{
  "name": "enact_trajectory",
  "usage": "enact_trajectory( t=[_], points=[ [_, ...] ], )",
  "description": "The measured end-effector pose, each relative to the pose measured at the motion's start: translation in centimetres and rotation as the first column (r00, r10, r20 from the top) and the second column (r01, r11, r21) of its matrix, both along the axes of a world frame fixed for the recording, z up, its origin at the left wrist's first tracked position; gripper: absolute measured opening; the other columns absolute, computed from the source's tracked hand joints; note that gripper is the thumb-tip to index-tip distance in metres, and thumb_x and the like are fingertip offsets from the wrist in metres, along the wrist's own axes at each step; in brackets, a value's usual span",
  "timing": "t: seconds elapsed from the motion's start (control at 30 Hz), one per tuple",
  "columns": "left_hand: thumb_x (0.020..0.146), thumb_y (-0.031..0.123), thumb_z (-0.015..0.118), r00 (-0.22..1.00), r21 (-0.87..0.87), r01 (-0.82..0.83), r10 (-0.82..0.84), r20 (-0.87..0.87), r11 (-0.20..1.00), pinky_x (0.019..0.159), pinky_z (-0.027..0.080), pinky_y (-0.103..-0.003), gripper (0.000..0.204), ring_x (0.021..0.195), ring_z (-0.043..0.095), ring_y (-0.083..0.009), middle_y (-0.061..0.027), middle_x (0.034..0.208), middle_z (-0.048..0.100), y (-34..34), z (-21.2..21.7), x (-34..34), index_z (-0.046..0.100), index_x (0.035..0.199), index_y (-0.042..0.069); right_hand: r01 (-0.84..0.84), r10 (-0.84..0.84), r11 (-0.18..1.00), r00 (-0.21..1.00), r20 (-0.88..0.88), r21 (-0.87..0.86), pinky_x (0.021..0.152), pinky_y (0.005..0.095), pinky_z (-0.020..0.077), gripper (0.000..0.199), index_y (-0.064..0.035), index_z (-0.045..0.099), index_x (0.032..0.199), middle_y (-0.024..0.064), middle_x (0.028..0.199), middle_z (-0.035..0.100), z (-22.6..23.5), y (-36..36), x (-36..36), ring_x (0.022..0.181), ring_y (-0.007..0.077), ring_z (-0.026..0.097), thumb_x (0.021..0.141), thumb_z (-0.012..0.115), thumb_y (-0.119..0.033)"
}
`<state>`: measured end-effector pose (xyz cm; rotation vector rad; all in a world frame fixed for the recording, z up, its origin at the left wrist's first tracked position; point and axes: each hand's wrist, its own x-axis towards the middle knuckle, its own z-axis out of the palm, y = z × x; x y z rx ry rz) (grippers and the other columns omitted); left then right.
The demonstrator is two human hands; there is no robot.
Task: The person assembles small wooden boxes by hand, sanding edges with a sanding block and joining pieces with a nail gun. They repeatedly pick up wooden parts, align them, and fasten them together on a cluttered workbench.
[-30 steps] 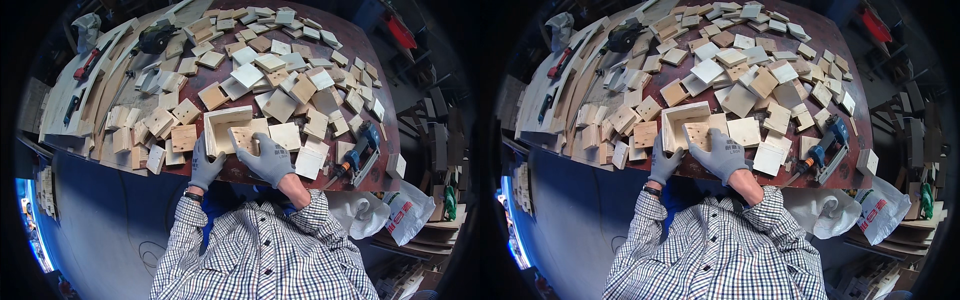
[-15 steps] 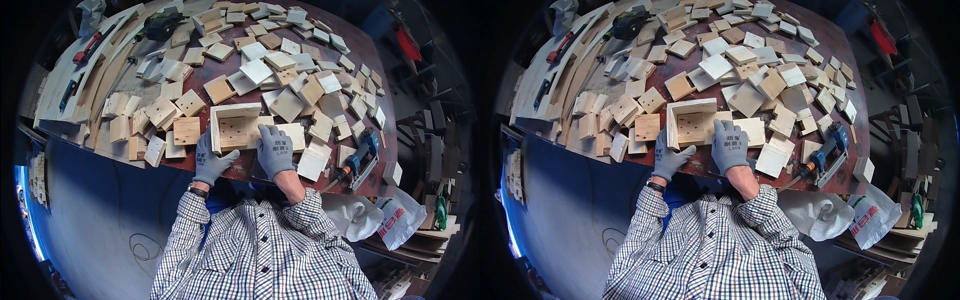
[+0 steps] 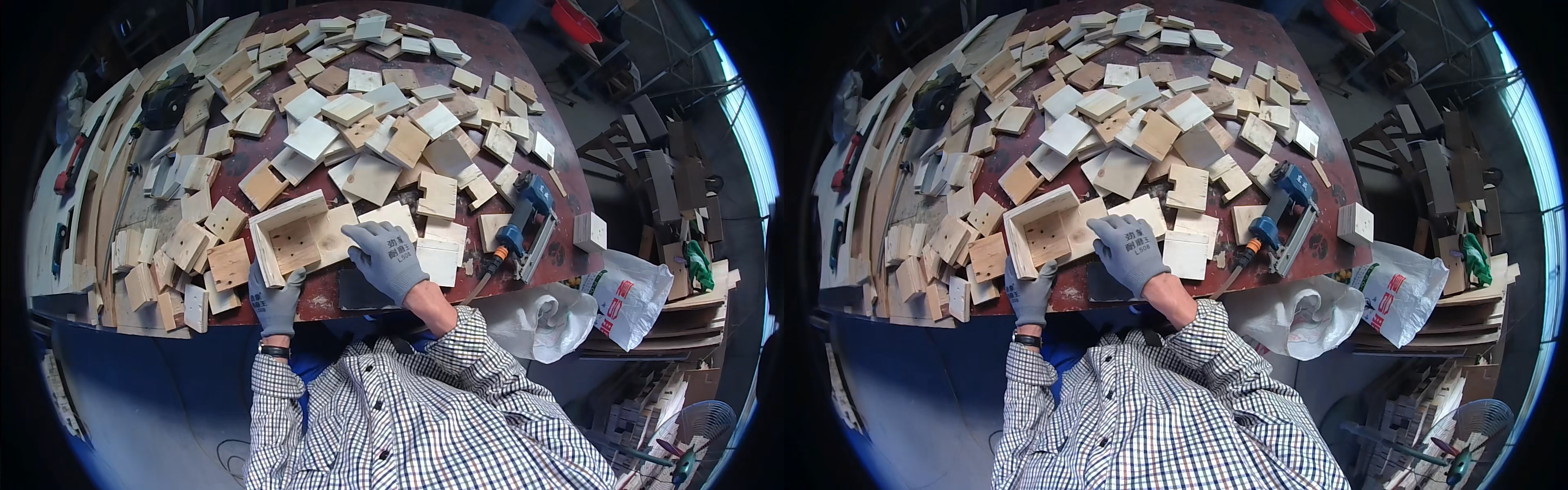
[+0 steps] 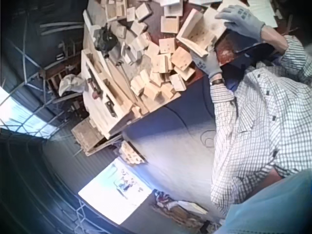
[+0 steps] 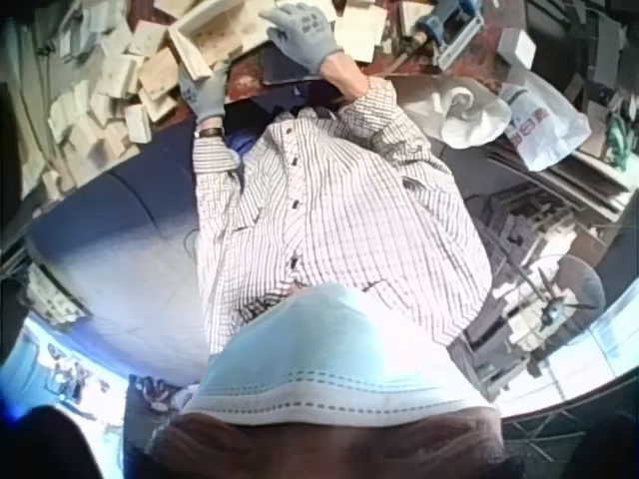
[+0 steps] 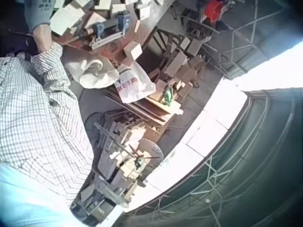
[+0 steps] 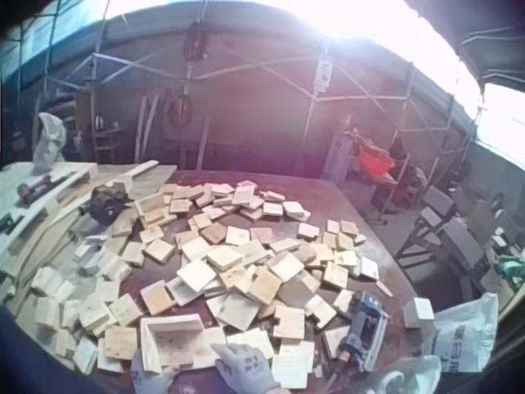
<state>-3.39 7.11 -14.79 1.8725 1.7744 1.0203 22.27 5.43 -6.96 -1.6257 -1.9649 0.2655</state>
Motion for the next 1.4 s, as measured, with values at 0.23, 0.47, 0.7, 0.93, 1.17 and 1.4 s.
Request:
enact_trajectory(
  t=[0.23, 0.47, 0.7, 0.93, 1.17, 1.4],
  points=[
    [0.079, 0.046, 0.091, 1.0, 0.039, -0.011, 0.01, 0.021, 0.999, 0.103, 0.05, -0.049, 0.083, 0.116, 0.061, -0.0436, -0.0245, 0.127, 0.062, 0.2, -1.3, 0.0, 0.055, 0.135, -0.005, 0.641, -0.644, 0.765, 0.76, 0.087, 0.07, 0.092, 0.0479, 0.0535, 0.033, -0.0129, 0.07, 0.125, 0.0132, 0.112, 0.073, 2.2, -2.7, 16.2, 0.104, 0.0356, 0.068, 0.093, 0.069, -0.018],
    [0.079, 0.043, 0.092, 0.998, 0.017, -0.016, 0.015, 0.054, 1.0, 0.102, 0.051, -0.049, 0.081, 0.115, 0.063, -0.043, -0.0253, 0.126, 0.063, 0.1, -0.8, -0.1, 0.057, 0.133, -0.006, 0.593, -0.586, 0.805, 0.794, 0.162, 0.006, 0.092, 0.0507, 0.0526, 0.048, -0.0105, 0.065, 0.131, 0.0176, 0.112, 0.071, 2.0, -2.2, 15.2, 0.106, 0.0381, 0.068, 0.091, 0.071, -0.037],
    [0.078, 0.042, 0.092, 0.999, 0.037, -0.028, 0.027, 0.016, 0.999, 0.102, 0.051, -0.048, 0.081, 0.115, 0.063, -0.0418, -0.0233, 0.127, 0.064, 0.1, -0.4, 0.0, 0.057, 0.134, -0.004, 0.695, -0.511, 0.683, 0.674, 0.534, -0.224, 0.096, 0.0506, 0.0465, 0.088, -0.0074, 0.055, 0.141, 0.0197, 0.121, 0.065, 0.4, 2.3, 9.1, 0.112, 0.0372, 0.066, 0.084, 0.068, -0.073],
    [0.077, 0.04, 0.092, 1.0, 0.045, 0.016, -0.015, -0.024, 0.999, 0.106, 0.05, -0.05, 0.091, 0.123, 0.06, -0.0405, -0.0216, 0.132, 0.062, 0.2, -1.1, 0.4, 0.05, 0.147, 0.001, 0.566, -0.544, 0.821, 0.815, 0.2, -0.074, 0.088, 0.0519, 0.0541, 0.073, 0.0025, 0.059, 0.125, 0.0242, 0.104, 0.068, 3.2, 1.3, 8.1, 0.1, 0.0422, 0.067, 0.077, 0.078, -0.049],
    [0.079, 0.046, 0.089, 0.999, 0.088, 0.012, -0.009, -0.034, 0.996, 0.104, 0.05, -0.05, 0.089, 0.118, 0.061, -0.0394, -0.0189, 0.132, 0.062, -0.1, -0.6, 0.0, 0.05, 0.148, 0.003, 0.03, -0.026, 0.991, 0.999, 0.035, -0.133, 0.089, 0.0495, 0.053, 0.083, 0.0016, 0.057, 0.132, 0.0214, 0.11, 0.066, 3.8, -0.1, -5.5, 0.103, 0.0402, 0.064, 0.074, 0.082, -0.052],
    [0.079, 0.044, 0.088, 0.998, 0.119, 0.069, -0.067, -0.018, 0.99, 0.103, 0.051, -0.05, 0.087, 0.118, 0.061, -0.0398, -0.0211, 0.129, 0.062, 0.8, 0.8, 0.2, 0.051, 0.145, 0.002, -0.109, 0.12, 0.988, 0.988, 0.098, -0.109, 0.099, 0.0496, 0.0528, 0.078, -0.0039, 0.047, 0.147, 0.0246, 0.143, 0.052, -1.9, 3.6, -7.5, 0.116, 0.0429, 0.062, 0.083, 0.084, -0.03]
  ],
)
